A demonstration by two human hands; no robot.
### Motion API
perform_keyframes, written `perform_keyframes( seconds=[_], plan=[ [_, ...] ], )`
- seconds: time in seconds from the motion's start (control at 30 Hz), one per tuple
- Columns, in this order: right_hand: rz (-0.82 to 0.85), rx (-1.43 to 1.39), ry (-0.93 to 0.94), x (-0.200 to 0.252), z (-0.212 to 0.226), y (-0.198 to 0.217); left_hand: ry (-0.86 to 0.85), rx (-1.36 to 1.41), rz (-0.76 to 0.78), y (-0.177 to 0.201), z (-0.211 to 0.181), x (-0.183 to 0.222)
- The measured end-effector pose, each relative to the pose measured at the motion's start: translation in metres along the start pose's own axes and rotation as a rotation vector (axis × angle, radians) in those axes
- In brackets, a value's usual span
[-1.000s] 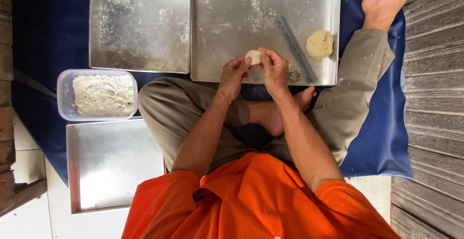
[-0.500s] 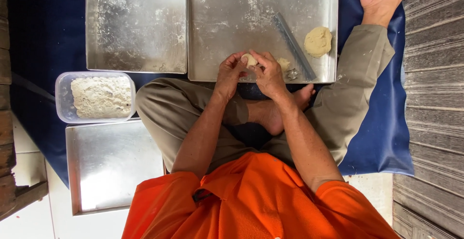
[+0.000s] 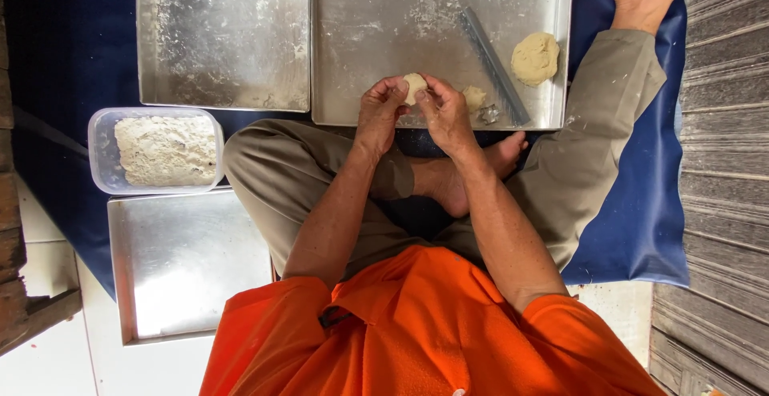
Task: Preparing cookies by rolling out dough with a small rod and cutting star shapes with a mold before placing them on a baking tray.
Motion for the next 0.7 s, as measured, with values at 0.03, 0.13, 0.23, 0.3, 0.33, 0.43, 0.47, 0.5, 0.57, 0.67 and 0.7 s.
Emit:
perform_keyframes(
  seconds=[0.03, 0.13, 0.23, 0.3, 0.33, 0.43, 0.47, 0.5, 0.57, 0.67, 0.7],
  plan=[
    [0.0, 0.0, -0.002, 0.0, -0.005, 0.0, 0.002, -0.001, -0.001, -0.007, -0.01, 0.007],
    [-0.055, 0.005, -0.015, -0.005, -0.014, 0.002, -0.021, 0.013, 0.05, -0.024, -0.034, 0.019],
    [-0.056, 0.125, 0.039, -0.006, -0.011, 0.005, -0.046, -0.147, 0.14, -0.019, -0.031, 0.015],
    [-0.077, 0.067, 0.03, -0.005, -0.01, 0.004, -0.04, -0.254, 0.131, -0.009, -0.022, 0.008],
    [-0.075, 0.067, 0.026, -0.005, -0.015, 0.003, -0.037, -0.253, 0.129, -0.01, -0.017, 0.009],
    [-0.086, 0.054, -0.04, -0.008, -0.019, 0.001, -0.006, -0.097, 0.082, -0.013, -0.011, 0.006],
    [-0.049, 0.01, -0.077, -0.006, -0.013, -0.001, -0.018, -0.056, 0.044, -0.013, -0.011, 0.007],
    [-0.01, -0.033, -0.113, -0.004, -0.007, -0.003, -0.033, -0.015, 0.005, -0.012, -0.011, 0.008],
    [-0.006, -0.043, -0.091, -0.004, -0.008, -0.009, -0.034, 0.008, 0.016, -0.028, -0.035, 0.02],
    [-0.016, -0.011, -0.02, -0.005, -0.014, -0.005, -0.013, 0.008, 0.051, -0.033, -0.042, 0.027],
    [-0.028, 0.028, 0.028, -0.004, -0.016, -0.003, 0.01, -0.018, 0.073, -0.031, -0.04, 0.028]
  ],
)
Point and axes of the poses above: each hand's wrist, its own x-axis away from the middle knuckle, its own y-axis out of the back of the hand, z = x × y, the point moved 1 cm from there along -x, towards the middle knuckle, and after that the axes turned 7 degrees about x, right-handed, at the moved point
